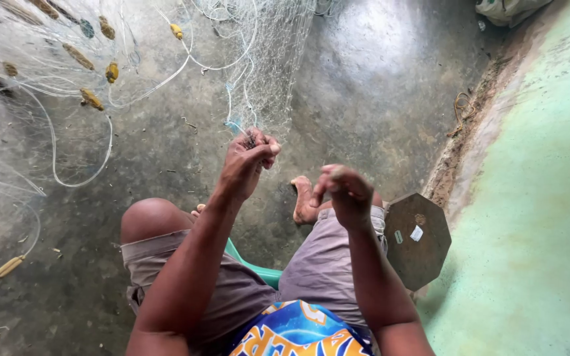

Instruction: Repairing a fishing net by weaving and tying knots with a netting needle

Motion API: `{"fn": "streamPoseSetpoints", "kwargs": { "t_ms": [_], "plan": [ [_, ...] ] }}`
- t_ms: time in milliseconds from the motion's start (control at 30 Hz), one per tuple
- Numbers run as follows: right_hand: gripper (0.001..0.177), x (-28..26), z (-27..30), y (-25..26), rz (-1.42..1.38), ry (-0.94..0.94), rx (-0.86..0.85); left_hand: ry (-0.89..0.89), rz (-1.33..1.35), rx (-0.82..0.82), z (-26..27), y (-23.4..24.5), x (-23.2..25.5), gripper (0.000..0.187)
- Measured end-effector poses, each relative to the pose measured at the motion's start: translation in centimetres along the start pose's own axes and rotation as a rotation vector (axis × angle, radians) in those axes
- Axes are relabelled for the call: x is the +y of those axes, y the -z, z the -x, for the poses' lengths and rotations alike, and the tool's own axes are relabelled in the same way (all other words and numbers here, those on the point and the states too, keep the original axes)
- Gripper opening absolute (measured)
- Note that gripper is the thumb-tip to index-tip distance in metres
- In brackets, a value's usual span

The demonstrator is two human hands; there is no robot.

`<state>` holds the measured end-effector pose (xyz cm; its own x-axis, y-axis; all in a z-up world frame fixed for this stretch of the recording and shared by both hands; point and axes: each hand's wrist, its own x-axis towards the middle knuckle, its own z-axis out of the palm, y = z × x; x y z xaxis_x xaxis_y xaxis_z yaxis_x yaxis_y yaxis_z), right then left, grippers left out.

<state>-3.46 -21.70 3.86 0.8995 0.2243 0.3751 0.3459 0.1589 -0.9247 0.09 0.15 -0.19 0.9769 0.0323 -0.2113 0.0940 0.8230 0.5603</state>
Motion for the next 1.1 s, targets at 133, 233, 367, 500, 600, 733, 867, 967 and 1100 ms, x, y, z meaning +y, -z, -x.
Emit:
{"fn": "streamPoseSetpoints", "kwargs": {
  "t_ms": [133,233,367,500,600,733,867,967,1100],
  "plan": [
    [0.027,-1.5,-2.6,-1.6,0.137,-0.079,-0.149,-0.003,-0.009,-0.005,0.0,0.0,0.0,0.035],
    [0.025,-1.1,-3.4,-2.4,0.167,-0.299,0.011,0.013,0.0,-0.002,0.0,-0.1,-0.1,0.035],
    [0.021,0.6,-3.5,-3.3,0.157,-0.419,0.06,0.027,0.007,-0.027,-0.1,0.4,-0.4,0.035],
    [0.016,1.1,-4.0,-3.9,0.224,-0.352,0.026,0.024,0.013,-0.041,-0.1,0.6,-0.3,0.035],
    [0.015,0.1,-4.9,-4.4,0.349,-0.252,-0.069,0.029,0.018,-0.044,0.2,0.2,0.3,0.034],
    [0.016,0.2,-5.9,-3.7,0.521,-0.091,-0.152,0.022,0.027,-0.048,0.0,0.5,-0.2,0.034],
    [0.022,0.2,-6.4,-3.6,0.599,0.017,-0.197,0.038,0.045,-0.047,0.1,0.5,-0.2,0.032],
    [0.026,0.5,-6.6,-3.5,0.588,0.054,-0.194,0.057,0.056,-0.051,0.3,0.3,-0.1,0.032],
    [0.029,1.3,-6.9,-3.5,0.574,0.11,-0.175,0.088,0.071,-0.061,0.3,0.4,0.1,0.032]
  ]
}}
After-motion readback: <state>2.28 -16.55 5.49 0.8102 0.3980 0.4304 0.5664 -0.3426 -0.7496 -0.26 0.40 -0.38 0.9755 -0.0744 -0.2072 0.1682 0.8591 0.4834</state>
